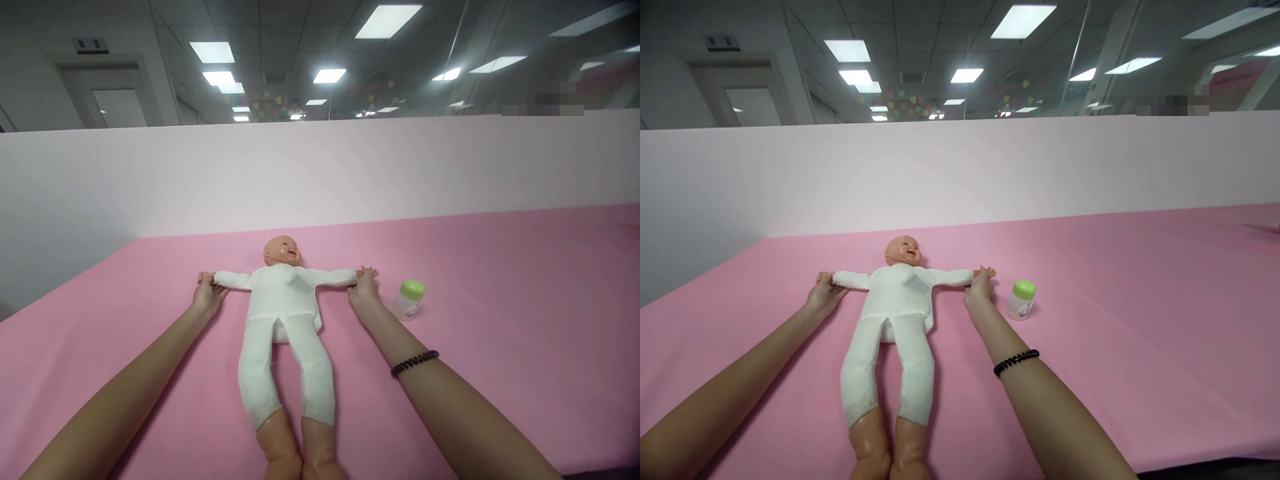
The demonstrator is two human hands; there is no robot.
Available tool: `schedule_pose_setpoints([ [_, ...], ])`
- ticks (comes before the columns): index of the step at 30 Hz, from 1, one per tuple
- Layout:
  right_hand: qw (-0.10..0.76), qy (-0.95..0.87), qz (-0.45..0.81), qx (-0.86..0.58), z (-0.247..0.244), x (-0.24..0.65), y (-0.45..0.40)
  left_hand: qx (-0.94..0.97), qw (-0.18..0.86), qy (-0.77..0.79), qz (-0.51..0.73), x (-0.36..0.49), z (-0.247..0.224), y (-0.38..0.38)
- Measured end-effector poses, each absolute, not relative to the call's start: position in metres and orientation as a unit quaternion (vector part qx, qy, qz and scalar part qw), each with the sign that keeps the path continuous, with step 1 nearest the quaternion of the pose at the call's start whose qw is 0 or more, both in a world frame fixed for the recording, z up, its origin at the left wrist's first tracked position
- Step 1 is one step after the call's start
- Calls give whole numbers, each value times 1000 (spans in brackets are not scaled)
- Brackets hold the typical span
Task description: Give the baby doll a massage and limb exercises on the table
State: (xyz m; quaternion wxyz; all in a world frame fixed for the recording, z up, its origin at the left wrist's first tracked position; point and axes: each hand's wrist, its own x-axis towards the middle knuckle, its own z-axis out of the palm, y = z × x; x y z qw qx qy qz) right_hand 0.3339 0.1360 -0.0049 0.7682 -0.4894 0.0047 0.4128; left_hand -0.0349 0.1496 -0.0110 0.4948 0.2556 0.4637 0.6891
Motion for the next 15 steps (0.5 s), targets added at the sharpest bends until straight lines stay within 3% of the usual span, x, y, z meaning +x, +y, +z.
schedule_pose_setpoints([
  [5,802,-251,258,-477,7,313,119,420,304,442,732,-20,-11,139],
  [8,769,-460,163,-414,12,292,100,607,185,375,676,-1,-7,121],
  [12,548,-777,55,-305,9,272,82,825,99,314,459,20,0,100],
  [15,427,-867,-23,-254,1,267,79,865,52,304,395,23,0,97],
])
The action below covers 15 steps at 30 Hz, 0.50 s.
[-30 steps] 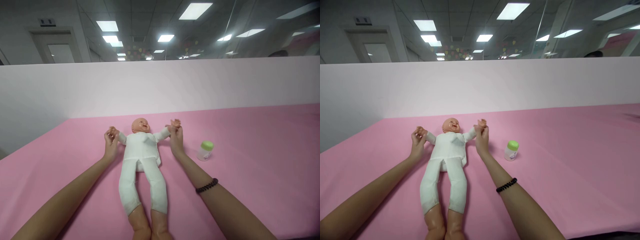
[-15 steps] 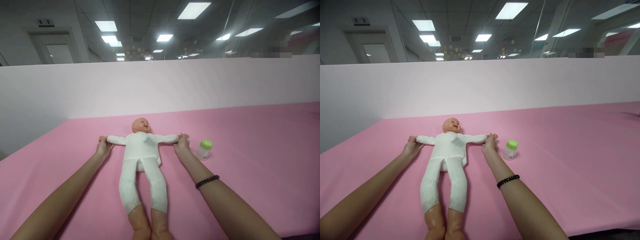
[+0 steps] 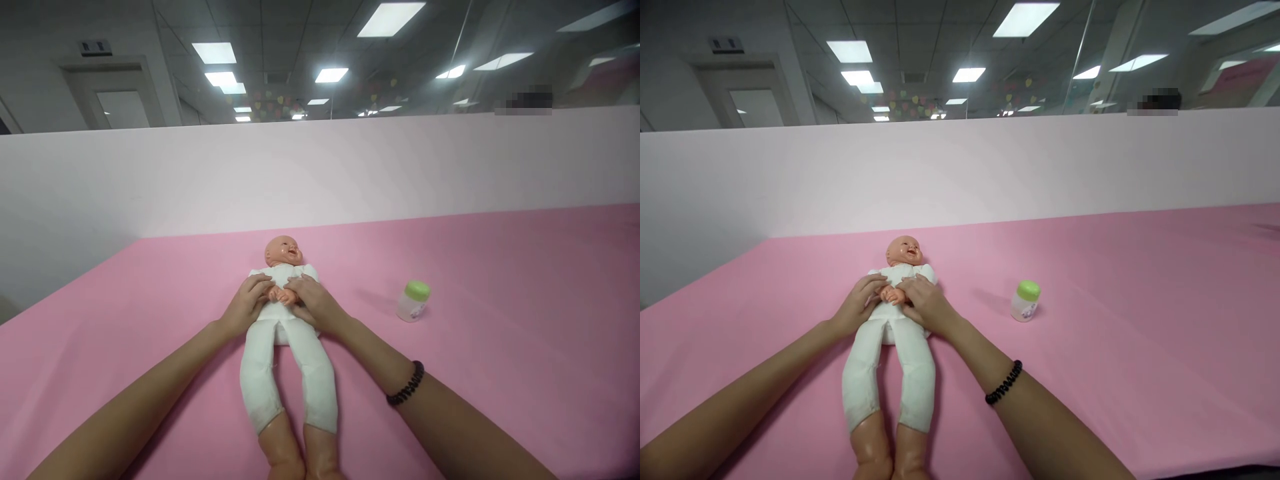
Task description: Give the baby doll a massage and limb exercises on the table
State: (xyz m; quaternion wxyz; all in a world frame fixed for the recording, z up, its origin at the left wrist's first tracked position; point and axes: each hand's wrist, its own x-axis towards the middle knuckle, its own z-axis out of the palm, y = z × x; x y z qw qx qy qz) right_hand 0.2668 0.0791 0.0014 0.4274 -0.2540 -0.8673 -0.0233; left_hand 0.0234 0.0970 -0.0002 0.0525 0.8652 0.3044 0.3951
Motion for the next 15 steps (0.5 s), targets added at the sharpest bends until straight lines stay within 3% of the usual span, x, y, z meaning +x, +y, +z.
schedule_pose_setpoints([
  [4,426,-865,-52,-260,-3,267,80,861,39,313,399,20,-4,99],
  [8,478,-830,8,-286,2,270,78,835,79,330,433,21,-6,98],
  [15,744,-518,193,-375,18,289,97,548,257,406,685,8,-3,122],
])
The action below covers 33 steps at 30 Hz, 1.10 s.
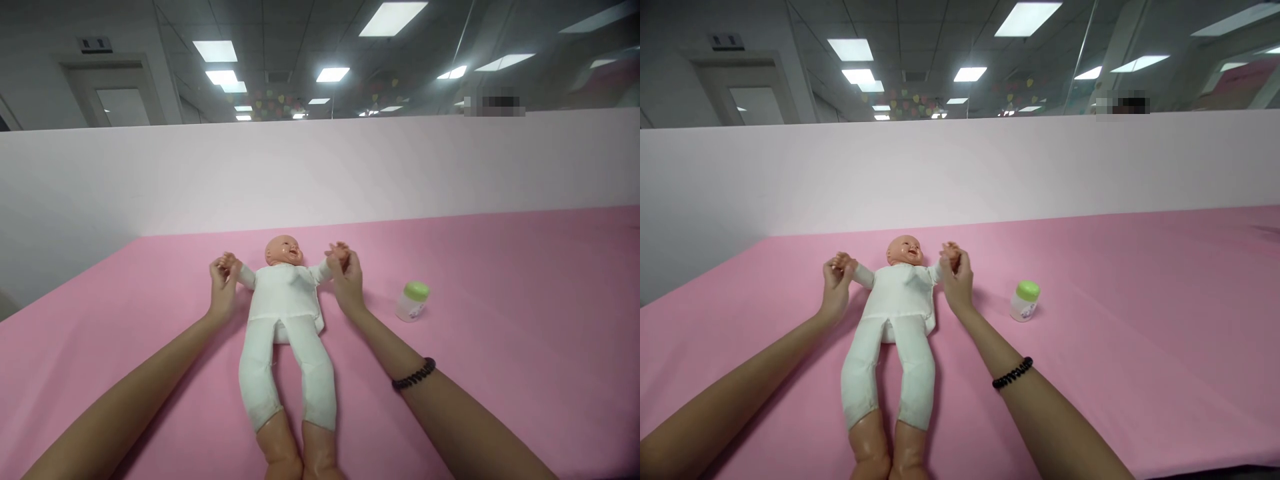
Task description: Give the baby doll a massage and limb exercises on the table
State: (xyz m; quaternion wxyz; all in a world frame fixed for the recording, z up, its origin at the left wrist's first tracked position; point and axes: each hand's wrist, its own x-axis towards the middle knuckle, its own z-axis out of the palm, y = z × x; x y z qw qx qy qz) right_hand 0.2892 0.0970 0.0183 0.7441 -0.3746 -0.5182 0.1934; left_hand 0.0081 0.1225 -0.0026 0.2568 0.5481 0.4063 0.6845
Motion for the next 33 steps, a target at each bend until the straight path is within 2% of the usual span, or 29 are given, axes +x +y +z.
schedule_pose_setpoints([
  [4,807,-286,282,-433,11,316,123,299,406,478,719,-16,-3,144],
  [7,785,-109,371,-484,-4,333,139,210,472,482,708,-27,-6,151],
  [9,760,-57,398,-510,-14,341,144,197,478,476,712,-29,-8,152],
  [15,752,-60,389,-529,-23,347,148,198,473,481,711,-26,-15,154],
  [18,762,-66,363,-532,-14,339,144,226,424,488,729,-26,-17,155],
  [21,793,-169,286,-510,-2,321,131,343,327,474,742,-21,-18,150],
  [24,788,-378,161,-459,7,298,110,513,233,410,717,-6,-18,134],
  [26,717,-557,91,-409,8,286,96,631,189,372,654,6,-17,120],
  [28,582,-743,12,-331,7,279,86,749,157,342,545,15,-16,109],
  [30,453,-847,-66,-272,5,276,81,817,126,329,458,20,-15,102],
  [31,416,-865,-95,-264,5,276,80,829,114,328,438,21,-14,100],
  [33,397,-865,-124,-281,4,275,80,830,99,338,433,20,-12,99],
])
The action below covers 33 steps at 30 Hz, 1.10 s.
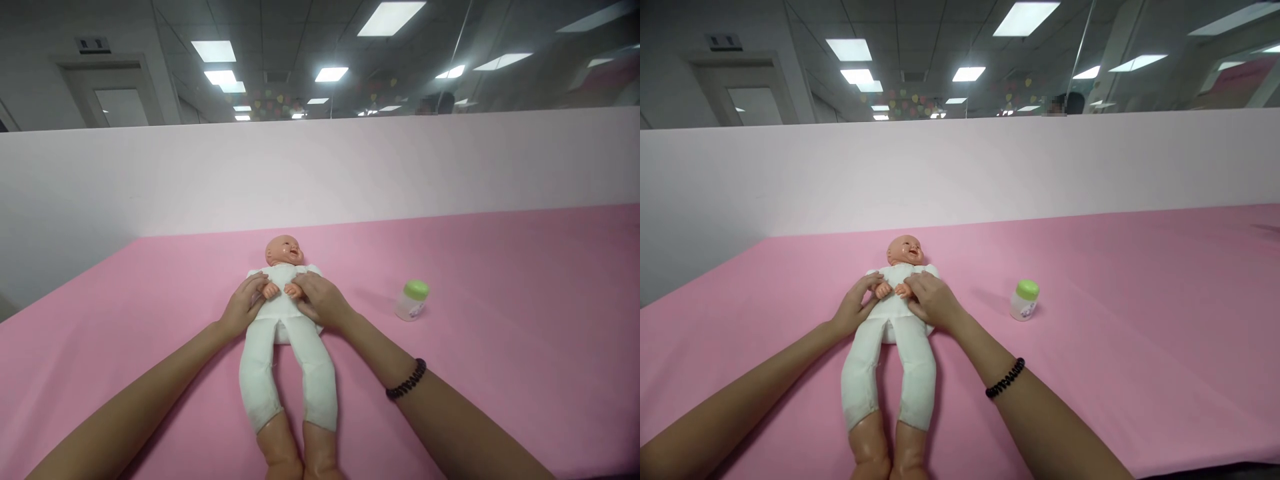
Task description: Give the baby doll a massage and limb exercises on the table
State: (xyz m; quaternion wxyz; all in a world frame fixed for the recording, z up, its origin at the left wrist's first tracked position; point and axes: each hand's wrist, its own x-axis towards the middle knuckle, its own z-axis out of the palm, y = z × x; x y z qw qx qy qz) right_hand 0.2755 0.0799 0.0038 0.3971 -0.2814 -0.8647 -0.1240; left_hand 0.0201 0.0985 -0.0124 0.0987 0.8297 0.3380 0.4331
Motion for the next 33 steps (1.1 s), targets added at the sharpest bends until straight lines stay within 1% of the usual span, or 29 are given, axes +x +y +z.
schedule_pose_setpoints([
  [3,416,-854,-134,-283,2,274,80,823,110,345,437,19,-12,98],
  [5,455,-834,-119,-288,1,273,81,795,137,367,464,22,-13,97],
  [8,572,-738,-17,-357,2,274,84,701,207,383,564,27,-15,101],
  [11,706,-549,95,-438,6,286,95,526,293,406,687,20,-13,116],
  [13,758,-401,144,-494,7,301,106,391,348,454,721,7,-12,129],
  [16,771,-187,239,-560,2,328,123,250,434,472,726,-18,-11,144],
  [19,749,-62,311,-582,-7,348,134,189,485,444,730,-33,-12,152],
  [23,744,-44,332,-578,-13,355,140,171,478,449,735,-32,-15,152],
  [27,750,-68,321,-574,-6,352,138,199,449,477,729,-28,-17,151],
  [30,775,-156,264,-553,5,343,131,278,361,492,742,-21,-15,147],
  [33,792,-329,169,-485,16,322,116,439,259,420,751,-3,-11,132],
])
